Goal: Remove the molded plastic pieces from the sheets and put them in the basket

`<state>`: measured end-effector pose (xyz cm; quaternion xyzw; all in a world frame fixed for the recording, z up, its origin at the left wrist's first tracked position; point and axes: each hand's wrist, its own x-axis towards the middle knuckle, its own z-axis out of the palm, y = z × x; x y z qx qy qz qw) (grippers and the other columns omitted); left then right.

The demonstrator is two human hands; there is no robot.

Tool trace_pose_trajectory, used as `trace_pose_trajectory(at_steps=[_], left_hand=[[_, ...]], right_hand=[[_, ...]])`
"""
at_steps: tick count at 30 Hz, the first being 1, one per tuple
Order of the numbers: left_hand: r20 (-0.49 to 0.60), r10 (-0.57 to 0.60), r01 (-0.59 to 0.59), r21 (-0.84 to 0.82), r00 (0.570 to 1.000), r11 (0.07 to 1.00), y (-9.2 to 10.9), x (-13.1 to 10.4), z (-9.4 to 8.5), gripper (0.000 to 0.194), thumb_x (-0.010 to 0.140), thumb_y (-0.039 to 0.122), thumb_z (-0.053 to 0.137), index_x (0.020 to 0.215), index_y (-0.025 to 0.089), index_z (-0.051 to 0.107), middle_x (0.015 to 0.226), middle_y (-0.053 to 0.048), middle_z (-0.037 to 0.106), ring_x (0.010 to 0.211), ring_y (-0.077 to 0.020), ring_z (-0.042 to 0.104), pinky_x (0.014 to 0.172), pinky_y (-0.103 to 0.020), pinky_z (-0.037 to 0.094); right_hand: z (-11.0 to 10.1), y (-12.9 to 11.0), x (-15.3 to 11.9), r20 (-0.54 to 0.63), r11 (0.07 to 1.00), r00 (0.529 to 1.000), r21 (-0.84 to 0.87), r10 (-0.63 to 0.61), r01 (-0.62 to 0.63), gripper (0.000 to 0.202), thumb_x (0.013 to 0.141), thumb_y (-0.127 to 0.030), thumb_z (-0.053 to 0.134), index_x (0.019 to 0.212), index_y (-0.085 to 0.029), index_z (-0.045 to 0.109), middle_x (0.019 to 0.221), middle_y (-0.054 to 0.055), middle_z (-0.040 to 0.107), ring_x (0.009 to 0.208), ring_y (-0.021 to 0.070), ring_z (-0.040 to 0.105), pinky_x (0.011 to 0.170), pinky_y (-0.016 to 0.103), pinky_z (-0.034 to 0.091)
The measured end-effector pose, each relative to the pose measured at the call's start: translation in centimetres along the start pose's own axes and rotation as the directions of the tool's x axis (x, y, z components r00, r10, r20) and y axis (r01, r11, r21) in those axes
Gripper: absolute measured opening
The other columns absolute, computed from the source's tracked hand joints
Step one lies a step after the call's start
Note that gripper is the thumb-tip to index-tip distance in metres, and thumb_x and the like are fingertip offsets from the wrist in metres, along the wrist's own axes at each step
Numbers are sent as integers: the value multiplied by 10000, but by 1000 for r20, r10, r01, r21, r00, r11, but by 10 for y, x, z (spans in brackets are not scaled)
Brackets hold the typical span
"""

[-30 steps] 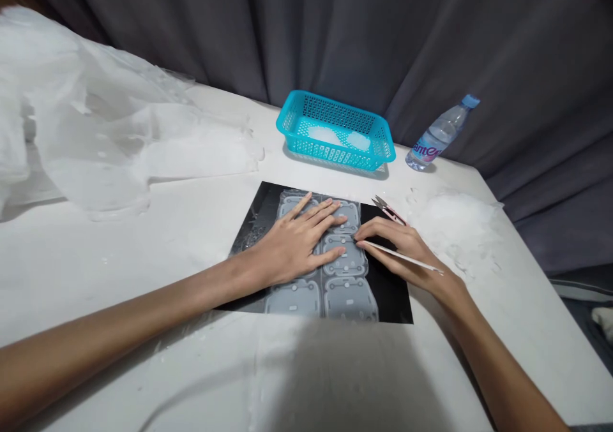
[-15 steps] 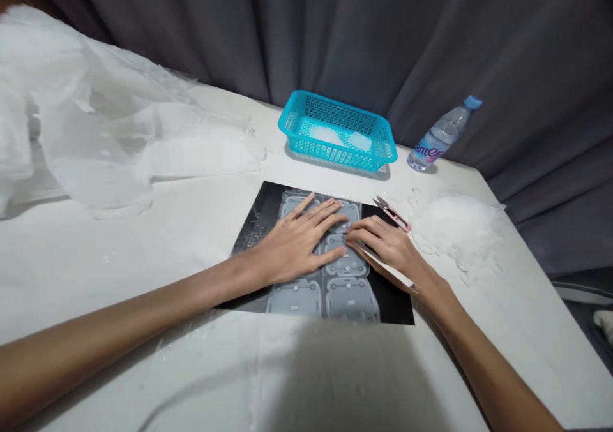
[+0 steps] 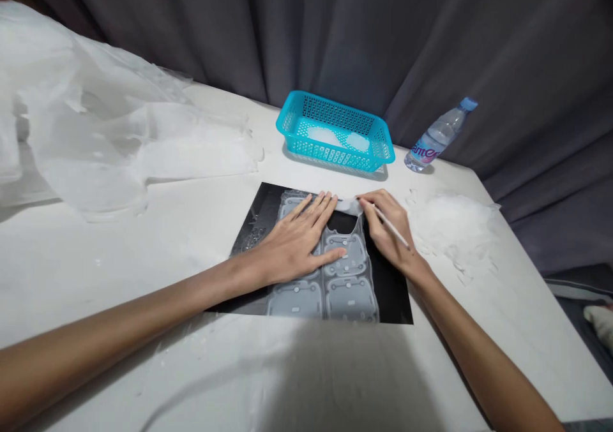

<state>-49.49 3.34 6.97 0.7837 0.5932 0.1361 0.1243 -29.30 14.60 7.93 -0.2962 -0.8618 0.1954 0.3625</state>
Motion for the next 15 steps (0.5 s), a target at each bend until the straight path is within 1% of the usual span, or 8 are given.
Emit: trace_pose_trajectory(at_steps=[3, 6, 8, 10, 11, 13, 14, 15], left_hand=[[-13, 3, -3, -11, 1000, 1000, 0, -1, 1, 995, 1013, 752, 301, 1669, 43, 59, 1743, -197, 94, 1629, -294, 65, 1322, -464, 125], [-33, -16, 15, -50, 999, 999, 0, -4, -2, 967, 1014, 737, 343, 1663, 58, 112, 1747, -197, 130, 1628, -307, 95, 1317, -483, 151], [-77, -38, 29, -118, 996, 993, 1, -6, -6, 888, 1000, 730, 410, 1621, 110, 278, 1738, -185, 194, 1616, -325, 155, 1301, -503, 211], [-130, -95, 64, -222, 987, 973, 1, -6, -10, 745, 989, 727, 444, 1478, 168, 503, 1648, -169, 356, 1548, -334, 295, 1269, -519, 275], [-142, -141, 94, -290, 980, 952, 1, -4, -12, 674, 999, 723, 418, 1377, 195, 599, 1552, -151, 449, 1481, -327, 375, 1251, -527, 296], [-131, -255, 173, -448, 958, 877, 1, 1, -16, 637, 1029, 707, 319, 1180, 235, 719, 1322, -108, 561, 1328, -300, 481, 1227, -542, 307], [-111, -316, 214, -525, 942, 824, 0, 5, -18, 641, 1034, 696, 303, 1096, 242, 751, 1246, -96, 577, 1280, -292, 500, 1219, -544, 307], [-90, -369, 248, -592, 925, 766, -1, 9, -19, 623, 1023, 694, 344, 1018, 239, 770, 1213, -92, 583, 1257, -292, 505, 1210, -538, 313]], right_hand=[[-3, 12, 3, -128, 995, 987, 0, 97, -98, 194, 1022, -279, 556, 967, -197, 722, 968, 82, 722, 931, 238, 678, 874, 384, 535], [-8, 13, 2, -155, 986, 974, 42, 167, -162, 187, 1002, -276, 579, 961, -183, 736, 953, 81, 718, 914, 233, 671, 854, 374, 530], [-11, 4, -2, -140, 978, 973, 124, 184, -167, 183, 1002, -279, 589, 973, -188, 744, 959, 75, 719, 915, 224, 675, 860, 365, 533], [-12, -11, -9, -101, 964, 980, 219, 174, -149, 171, 1005, -280, 600, 994, -202, 752, 967, 65, 721, 918, 214, 681, 864, 358, 539], [-12, -19, -12, -76, 957, 984, 254, 162, -138, 164, 1007, -278, 606, 1011, -211, 756, 972, 60, 723, 925, 211, 684, 870, 358, 540], [-10, -33, -19, -16, 949, 991, 293, 129, -119, 155, 1008, -270, 621, 1061, -236, 762, 998, 54, 726, 956, 209, 686, 887, 362, 541], [-9, -39, -22, 21, 943, 994, 315, 111, -112, 162, 1006, -265, 627, 1097, -248, 760, 1029, 54, 724, 956, 205, 686, 878, 358, 547], [-8, -43, -25, 65, 933, 994, 344, 92, -109, 180, 1004, -261, 632, 1137, -260, 753, 1075, 57, 717, 947, 198, 686, 852, 350, 557]])
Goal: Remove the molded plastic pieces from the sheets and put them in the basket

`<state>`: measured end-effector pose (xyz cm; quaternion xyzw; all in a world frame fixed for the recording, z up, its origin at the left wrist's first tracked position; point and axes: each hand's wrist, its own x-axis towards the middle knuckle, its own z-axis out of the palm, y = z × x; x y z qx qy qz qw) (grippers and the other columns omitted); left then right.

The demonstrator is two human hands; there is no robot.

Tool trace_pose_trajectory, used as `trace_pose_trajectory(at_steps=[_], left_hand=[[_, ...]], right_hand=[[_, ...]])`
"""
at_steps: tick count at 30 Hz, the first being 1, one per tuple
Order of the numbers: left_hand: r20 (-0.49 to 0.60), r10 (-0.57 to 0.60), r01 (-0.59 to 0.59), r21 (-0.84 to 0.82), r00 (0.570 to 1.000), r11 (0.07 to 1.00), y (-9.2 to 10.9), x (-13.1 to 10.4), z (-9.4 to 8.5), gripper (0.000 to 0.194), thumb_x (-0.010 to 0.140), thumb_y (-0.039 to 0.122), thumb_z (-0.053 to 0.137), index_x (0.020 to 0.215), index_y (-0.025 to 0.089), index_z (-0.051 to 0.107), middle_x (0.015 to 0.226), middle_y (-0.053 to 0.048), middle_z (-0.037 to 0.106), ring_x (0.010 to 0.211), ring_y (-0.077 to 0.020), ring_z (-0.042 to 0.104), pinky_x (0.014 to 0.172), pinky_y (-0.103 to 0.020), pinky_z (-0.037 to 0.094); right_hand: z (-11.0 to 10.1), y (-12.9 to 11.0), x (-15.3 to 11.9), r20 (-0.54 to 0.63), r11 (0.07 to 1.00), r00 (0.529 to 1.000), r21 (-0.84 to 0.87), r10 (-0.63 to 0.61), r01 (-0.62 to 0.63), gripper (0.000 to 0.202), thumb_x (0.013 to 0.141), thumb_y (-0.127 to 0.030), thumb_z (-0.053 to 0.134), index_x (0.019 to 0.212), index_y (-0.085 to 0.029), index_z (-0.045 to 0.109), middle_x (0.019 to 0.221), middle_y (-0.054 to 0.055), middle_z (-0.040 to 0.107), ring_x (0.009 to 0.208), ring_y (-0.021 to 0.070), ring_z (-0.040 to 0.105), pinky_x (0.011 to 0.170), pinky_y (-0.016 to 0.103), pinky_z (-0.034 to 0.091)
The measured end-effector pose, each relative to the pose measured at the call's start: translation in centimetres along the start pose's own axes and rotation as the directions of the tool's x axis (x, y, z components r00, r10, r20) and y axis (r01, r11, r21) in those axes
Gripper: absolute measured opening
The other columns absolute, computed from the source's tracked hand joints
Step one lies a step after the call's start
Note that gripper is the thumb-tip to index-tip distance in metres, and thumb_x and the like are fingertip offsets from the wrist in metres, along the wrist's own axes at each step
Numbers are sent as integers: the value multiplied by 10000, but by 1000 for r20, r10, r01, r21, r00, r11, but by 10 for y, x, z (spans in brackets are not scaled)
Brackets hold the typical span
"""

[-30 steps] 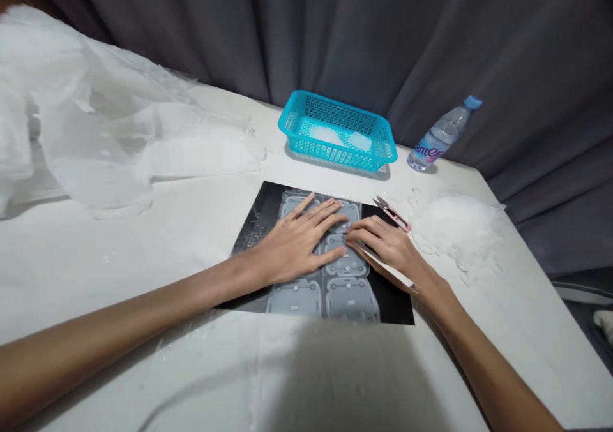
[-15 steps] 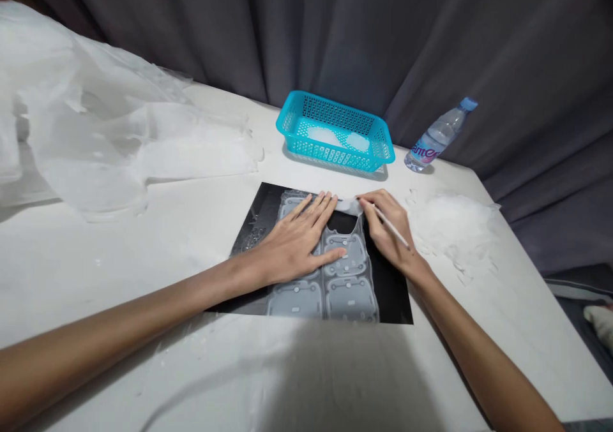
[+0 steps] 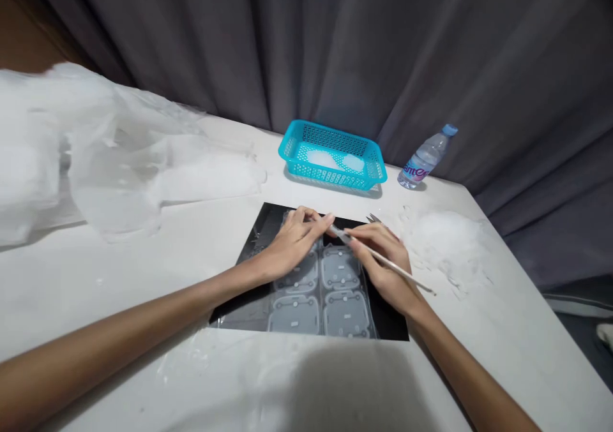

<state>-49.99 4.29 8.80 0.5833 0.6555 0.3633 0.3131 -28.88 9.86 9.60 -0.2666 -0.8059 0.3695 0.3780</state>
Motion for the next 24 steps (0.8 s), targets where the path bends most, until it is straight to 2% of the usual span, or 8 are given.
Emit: trace_pose_trajectory(at_steps=[4, 7, 9, 11, 13, 15, 18, 24], left_hand=[[-21, -96, 90, -187, 995, 978, 1, 10, -2, 381, 851, 590, 721, 891, 220, 801, 1297, -102, 559, 1256, -312, 502, 1091, -459, 443], [-37, -86, 76, -222, 996, 972, -1, 10, -5, 306, 819, 529, 777, 903, 237, 817, 1240, -87, 531, 1160, -278, 520, 961, -396, 506], [-89, -82, 61, -214, 993, 975, -3, 8, -5, 315, 807, 531, 793, 835, 217, 802, 1136, -70, 502, 1050, -242, 518, 898, -368, 511], [-143, -66, 35, -207, 988, 978, -3, 7, -5, 346, 791, 526, 812, 745, 187, 761, 1048, -50, 466, 962, -208, 499, 858, -343, 499], [-150, -34, 1, -217, 988, 976, -2, 8, -5, 376, 786, 521, 820, 690, 170, 726, 980, -31, 453, 899, -182, 487, 818, -316, 479], [-65, -4, -13, -262, 998, 965, 0, 9, -7, 388, 809, 537, 800, 723, 164, 739, 928, -20, 485, 824, -158, 491, 743, -292, 456], [107, 32, 10, -367, 994, 930, 6, 10, -12, 380, 854, 539, 765, 860, 159, 778, 915, -26, 619, 795, -154, 559, 710, -276, 452], [240, 17, 124, -558, 970, 821, 13, 10, -14, 326, 868, 446, 789, 969, 137, 778, 934, -57, 769, 932, -213, 711, 896, -340, 559]], right_hand=[[-5, -3, -4, 115, 996, 993, 89, -13, 2, 190, 1009, -284, 631, 1155, -280, 753, 1194, 66, 677, 977, 202, 677, 801, 346, 571], [-18, 2, -2, 0, 998, 999, -42, -50, 50, 363, 1095, -325, 439, 979, -268, 779, 1139, 66, 701, 1100, 238, 630, 984, 439, 499], [-21, 8, -2, -98, 984, 992, -168, -82, 64, 486, 1120, -328, 323, 913, -254, 757, 1110, 73, 704, 1128, 253, 595, 1030, 474, 449], [-18, 15, -2, -135, 972, 987, -231, -82, 49, 429, 1118, -332, 324, 988, -243, 723, 1107, 79, 688, 1121, 254, 587, 1015, 468, 450], [-10, 20, -3, -89, 976, 996, -217, -31, 11, 314, 1109, -335, 374, 1143, -234, 670, 1145, 82, 671, 1124, 248, 593, 998, 445, 457], [-1, 23, -4, -7, 982, 999, -184, 47, -47, 265, 1095, -342, 432, 1243, -235, 623, 1175, 77, 665, 1103, 239, 591, 965, 414, 460], [6, 23, -5, 80, 983, 990, -151, 114, -101, 229, 1056, -355, 531, 1211, -242, 656, 1064, 50, 677, 934, 221, 564, 843, 366, 452], [4, 21, -4, 79, 982, 979, -28, 187, -185, 152, 1001, -351, 614, 1033, -255, 727, 846, 10, 622, 795, 201, 490, 751, 332, 416]])
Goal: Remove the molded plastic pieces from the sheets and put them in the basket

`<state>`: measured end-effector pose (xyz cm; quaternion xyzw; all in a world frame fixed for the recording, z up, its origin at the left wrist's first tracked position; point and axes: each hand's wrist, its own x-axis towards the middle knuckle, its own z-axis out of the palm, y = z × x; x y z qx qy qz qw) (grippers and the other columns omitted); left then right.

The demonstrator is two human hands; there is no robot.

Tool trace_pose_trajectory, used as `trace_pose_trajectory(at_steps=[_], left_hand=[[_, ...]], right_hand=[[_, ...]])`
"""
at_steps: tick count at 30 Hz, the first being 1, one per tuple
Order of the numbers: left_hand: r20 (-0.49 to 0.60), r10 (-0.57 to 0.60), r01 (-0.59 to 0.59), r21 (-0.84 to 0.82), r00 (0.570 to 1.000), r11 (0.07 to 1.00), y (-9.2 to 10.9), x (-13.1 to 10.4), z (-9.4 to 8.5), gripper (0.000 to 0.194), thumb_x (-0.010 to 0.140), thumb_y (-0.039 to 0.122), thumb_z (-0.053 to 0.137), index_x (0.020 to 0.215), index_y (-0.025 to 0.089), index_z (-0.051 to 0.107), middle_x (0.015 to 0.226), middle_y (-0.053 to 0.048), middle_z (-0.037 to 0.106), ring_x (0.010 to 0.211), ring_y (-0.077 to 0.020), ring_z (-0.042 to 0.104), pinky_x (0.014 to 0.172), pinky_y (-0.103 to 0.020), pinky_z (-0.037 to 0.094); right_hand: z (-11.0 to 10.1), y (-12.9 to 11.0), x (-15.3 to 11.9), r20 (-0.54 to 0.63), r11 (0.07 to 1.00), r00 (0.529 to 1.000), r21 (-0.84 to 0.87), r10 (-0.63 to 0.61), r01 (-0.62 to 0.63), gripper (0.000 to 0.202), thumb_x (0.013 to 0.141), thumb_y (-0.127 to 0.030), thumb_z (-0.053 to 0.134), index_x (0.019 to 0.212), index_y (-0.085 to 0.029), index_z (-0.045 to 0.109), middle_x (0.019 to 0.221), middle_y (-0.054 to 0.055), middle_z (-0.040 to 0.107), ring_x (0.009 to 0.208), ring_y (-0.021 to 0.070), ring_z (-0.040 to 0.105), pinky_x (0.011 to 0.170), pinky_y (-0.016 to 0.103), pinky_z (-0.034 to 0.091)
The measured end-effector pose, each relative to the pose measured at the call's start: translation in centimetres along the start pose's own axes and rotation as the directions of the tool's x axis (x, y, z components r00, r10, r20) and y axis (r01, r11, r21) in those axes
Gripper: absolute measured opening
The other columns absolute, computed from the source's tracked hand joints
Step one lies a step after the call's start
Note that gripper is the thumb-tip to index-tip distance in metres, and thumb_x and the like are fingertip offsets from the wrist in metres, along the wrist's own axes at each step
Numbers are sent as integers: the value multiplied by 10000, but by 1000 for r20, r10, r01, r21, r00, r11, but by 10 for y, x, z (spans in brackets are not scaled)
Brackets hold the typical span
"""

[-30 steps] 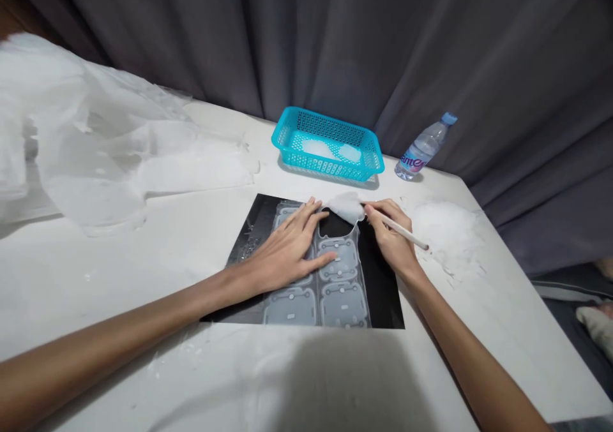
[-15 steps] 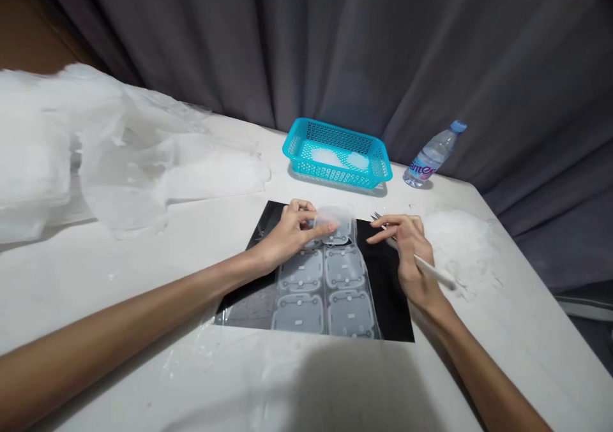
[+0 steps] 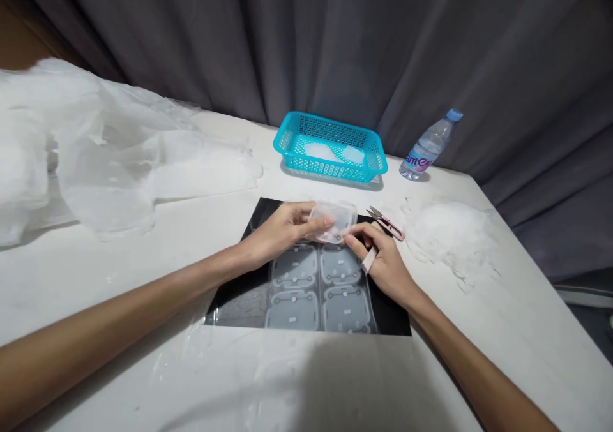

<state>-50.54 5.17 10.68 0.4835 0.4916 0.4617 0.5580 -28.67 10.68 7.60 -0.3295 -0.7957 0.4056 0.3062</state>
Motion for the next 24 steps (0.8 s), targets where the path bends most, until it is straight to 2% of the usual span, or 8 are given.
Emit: trace_pose_trajectory(at_steps=[3, 6, 9, 13, 16, 19, 24], left_hand=[[12, -37, 37, -91, 999, 995, -2, 0, 3, 334, 846, 426, 820, 1001, 132, 782, 994, -80, 794, 975, -234, 743, 923, -364, 587], [-17, -80, 78, -117, 997, 990, -5, -1, 6, 326, 779, 379, 886, 960, 127, 786, 969, -80, 804, 913, -214, 755, 888, -333, 600], [-24, -136, 130, -180, 990, 975, -8, -3, 9, 340, 725, 342, 928, 944, 121, 791, 947, -79, 804, 882, -196, 748, 880, -312, 598], [18, -231, 226, -286, 973, 931, -6, -5, 10, 305, 746, 339, 921, 905, 110, 796, 940, -79, 789, 891, -163, 729, 917, -273, 567], [50, -234, 238, -306, 971, 922, -4, -5, 8, 265, 758, 311, 918, 845, 102, 780, 864, -50, 756, 818, -114, 692, 853, -215, 547], [52, -205, 212, -274, 977, 938, -5, -4, 5, 255, 771, 296, 911, 853, 107, 761, 846, -36, 744, 796, -104, 682, 796, -203, 539], [71, -173, 185, -235, 982, 954, -9, -3, 0, 249, 803, 274, 885, 952, 127, 750, 956, -63, 775, 882, -136, 719, 836, -243, 559]], right_hand=[[-2, 0, 1, 5, 999, 1000, 39, 19, -19, 147, 984, -363, 635, 999, -245, 723, 840, 8, 593, 794, 196, 493, 736, 325, 418], [-3, -1, 1, 6, 1000, 1000, 28, 10, -10, 134, 978, -356, 651, 974, -242, 720, 841, 7, 579, 788, 191, 506, 737, 325, 424], [-3, 0, 0, 12, 997, 999, -52, -48, 49, 92, 980, -315, 656, 975, -242, 711, 880, 14, 606, 807, 192, 515, 762, 330, 430], [1, 4, 2, 3, 965, 987, -210, -159, 156, 56, 992, -241, 617, 974, -232, 668, 929, 34, 659, 890, 216, 540, 814, 351, 433], [5, 5, 4, -19, 944, 979, -271, -203, 191, 73, 979, -200, 592, 927, -228, 635, 918, 39, 672, 889, 222, 546, 816, 360, 432], [5, 2, 3, -32, 973, 988, -178, -152, 144, 61, 958, -216, 620, 910, -229, 655, 865, 19, 651, 811, 202, 527, 754, 335, 428], [-2, -2, 1, -8, 998, 998, -26, -63, 63, 100, 962, -308, 650, 931, -232, 707, 862, 11, 621, 789, 183, 521, 769, 324, 435]])
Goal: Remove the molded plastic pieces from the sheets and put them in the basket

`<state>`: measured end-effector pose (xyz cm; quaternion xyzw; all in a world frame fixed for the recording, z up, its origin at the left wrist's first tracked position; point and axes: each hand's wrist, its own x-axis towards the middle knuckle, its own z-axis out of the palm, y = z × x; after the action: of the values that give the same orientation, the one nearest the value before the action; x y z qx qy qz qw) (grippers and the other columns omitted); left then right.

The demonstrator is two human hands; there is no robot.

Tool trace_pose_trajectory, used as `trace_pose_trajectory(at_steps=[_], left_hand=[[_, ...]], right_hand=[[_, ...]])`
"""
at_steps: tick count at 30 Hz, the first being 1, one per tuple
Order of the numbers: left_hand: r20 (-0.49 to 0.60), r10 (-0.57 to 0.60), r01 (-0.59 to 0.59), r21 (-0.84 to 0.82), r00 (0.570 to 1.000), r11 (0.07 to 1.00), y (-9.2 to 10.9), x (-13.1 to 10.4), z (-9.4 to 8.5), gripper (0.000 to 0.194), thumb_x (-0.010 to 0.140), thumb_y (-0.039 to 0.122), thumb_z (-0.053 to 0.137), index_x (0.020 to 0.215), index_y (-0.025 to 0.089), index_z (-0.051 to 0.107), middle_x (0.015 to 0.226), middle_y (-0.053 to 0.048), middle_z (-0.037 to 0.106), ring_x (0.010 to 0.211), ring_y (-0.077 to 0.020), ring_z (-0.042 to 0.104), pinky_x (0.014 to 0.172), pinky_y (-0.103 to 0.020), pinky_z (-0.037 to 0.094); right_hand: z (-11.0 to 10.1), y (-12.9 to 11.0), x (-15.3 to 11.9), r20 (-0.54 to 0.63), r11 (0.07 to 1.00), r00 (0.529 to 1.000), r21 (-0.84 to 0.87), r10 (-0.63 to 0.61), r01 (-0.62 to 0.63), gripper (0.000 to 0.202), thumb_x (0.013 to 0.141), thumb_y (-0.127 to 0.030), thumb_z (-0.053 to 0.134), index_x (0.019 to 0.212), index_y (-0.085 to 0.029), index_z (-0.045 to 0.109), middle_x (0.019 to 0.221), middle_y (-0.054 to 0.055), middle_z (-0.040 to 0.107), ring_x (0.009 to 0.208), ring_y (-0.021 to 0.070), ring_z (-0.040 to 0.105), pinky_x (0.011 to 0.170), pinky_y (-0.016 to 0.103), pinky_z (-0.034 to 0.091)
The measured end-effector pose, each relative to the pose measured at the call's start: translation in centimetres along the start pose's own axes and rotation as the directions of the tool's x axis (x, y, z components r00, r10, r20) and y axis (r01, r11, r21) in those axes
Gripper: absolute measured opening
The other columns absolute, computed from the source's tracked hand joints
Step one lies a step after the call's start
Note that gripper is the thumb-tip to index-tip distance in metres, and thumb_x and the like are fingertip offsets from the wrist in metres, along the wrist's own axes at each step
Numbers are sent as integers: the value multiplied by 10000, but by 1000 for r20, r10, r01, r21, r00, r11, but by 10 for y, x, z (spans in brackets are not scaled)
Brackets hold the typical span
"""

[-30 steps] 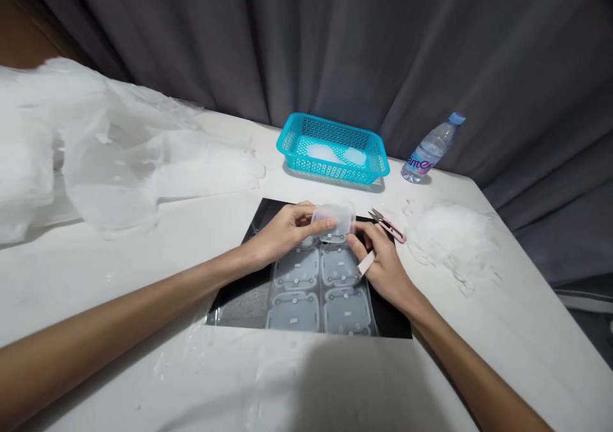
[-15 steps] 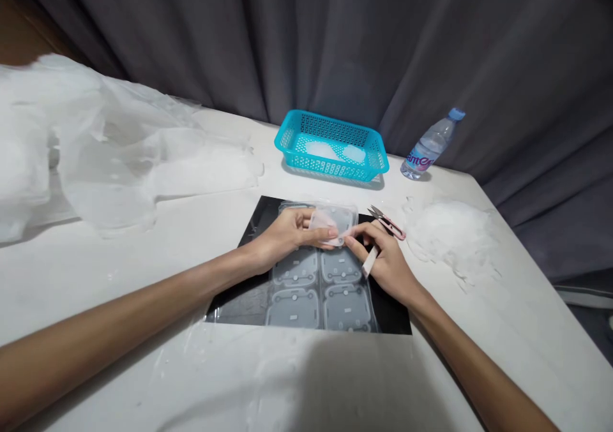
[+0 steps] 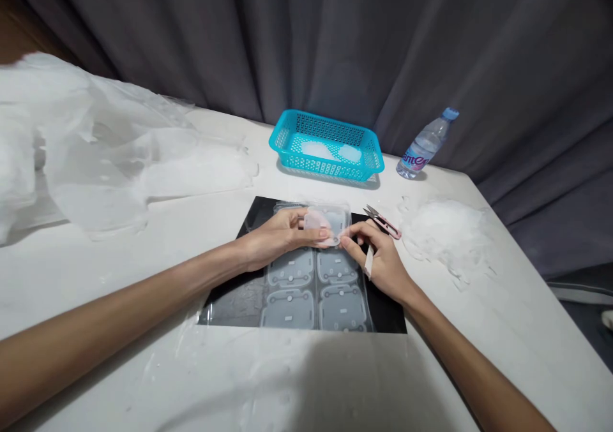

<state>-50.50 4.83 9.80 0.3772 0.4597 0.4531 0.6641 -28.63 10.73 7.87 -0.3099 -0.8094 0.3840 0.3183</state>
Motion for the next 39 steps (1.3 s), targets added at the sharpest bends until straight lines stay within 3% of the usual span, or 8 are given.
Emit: trace_pose_trajectory(at_steps=[11, 16, 20, 25, 28, 33, 35, 39], left_hand=[[25, 54, -55, 13, 998, 998, -2, -1, 4, 479, 795, 256, 873, 1221, 158, 677, 1043, -70, 788, 926, -193, 759, 900, -319, 592], [-17, 98, -96, 92, 995, 991, -3, -2, 9, 416, 835, 403, 827, 1150, 175, 676, 994, -42, 758, 903, -204, 734, 861, -330, 589], [-39, 215, -197, 275, 976, 941, -6, -1, 7, 366, 973, 530, 611, 967, 169, 672, 780, 11, 607, 713, -141, 587, 674, -254, 511], [1, 348, -271, 630, 938, 728, -12, -5, 5, 405, 1047, 447, 472, 769, 173, 578, 639, 50, 404, 575, -111, 371, 539, -249, 303], [28, 453, -315, 756, 891, 573, -23, -13, 10, 341, 1062, 348, 427, 791, 188, 557, 651, 42, 468, 577, -119, 438, 567, -256, 347], [326, 548, -490, 853, 770, 182, -40, -25, 15, 243, 1048, 214, 408, 836, 213, 526, 714, 11, 556, 619, -146, 543, 615, -274, 417], [267, 557, -444, 871, 786, 209, -38, -25, 13, 237, 1058, 232, 415, 847, 213, 521, 696, 26, 540, 593, -134, 529, 601, -264, 402], [-15, 508, -274, 827, 861, 490, -26, -18, 6, 246, 1044, 336, 475, 849, 203, 545, 644, 55, 523, 554, -110, 486, 577, -242, 370]], right_hand=[[-1, -4, -1, -44, 1000, 999, 3, 28, -28, 291, 1017, -414, 561, 847, -219, 697, 821, 27, 599, 802, 195, 545, 782, 341, 453], [1, 7, 15, -148, 991, 982, 78, 121, -111, 382, 972, -482, 616, 1223, -193, 626, 1108, 87, 701, 913, 204, 599, 866, 358, 473], [-4, 2, 54, 171, 980, 978, 140, 119, -144, 385, 937, -536, 635, 1079, -186, 710, 1035, 61, 743, 953, 210, 643, 889, 341, 476], [-12, -18, 86, 426, 997, 904, 51, 32, -59, 240, 896, -381, 679, 788, -173, 729, 792, 11, 714, 784, 171, 615, 751, 288, 450], [-7, -17, 86, 361, 981, 929, -191, 84, -14, 81, 851, -197, 644, 820, -199, 718, 832, 7, 726, 796, 178, 619, 721, 276, 431], [9, 3, 87, 177, 936, 972, -342, 151, -83, 124, 879, -133, 591, 813, -216, 655, 871, 50, 721, 856, 217, 620, 777, 308, 417], [7, 9, 90, 167, 940, 973, -327, 157, -96, 120, 925, -192, 594, 823, -210, 654, 904, 63, 733, 883, 222, 634, 792, 311, 426], [-14, 9, 91, 215, 967, 963, -230, 162, -111, 398, 1034, -456, 496, 824, -181, 692, 929, 71, 759, 889, 215, 663, 821, 319, 464]])
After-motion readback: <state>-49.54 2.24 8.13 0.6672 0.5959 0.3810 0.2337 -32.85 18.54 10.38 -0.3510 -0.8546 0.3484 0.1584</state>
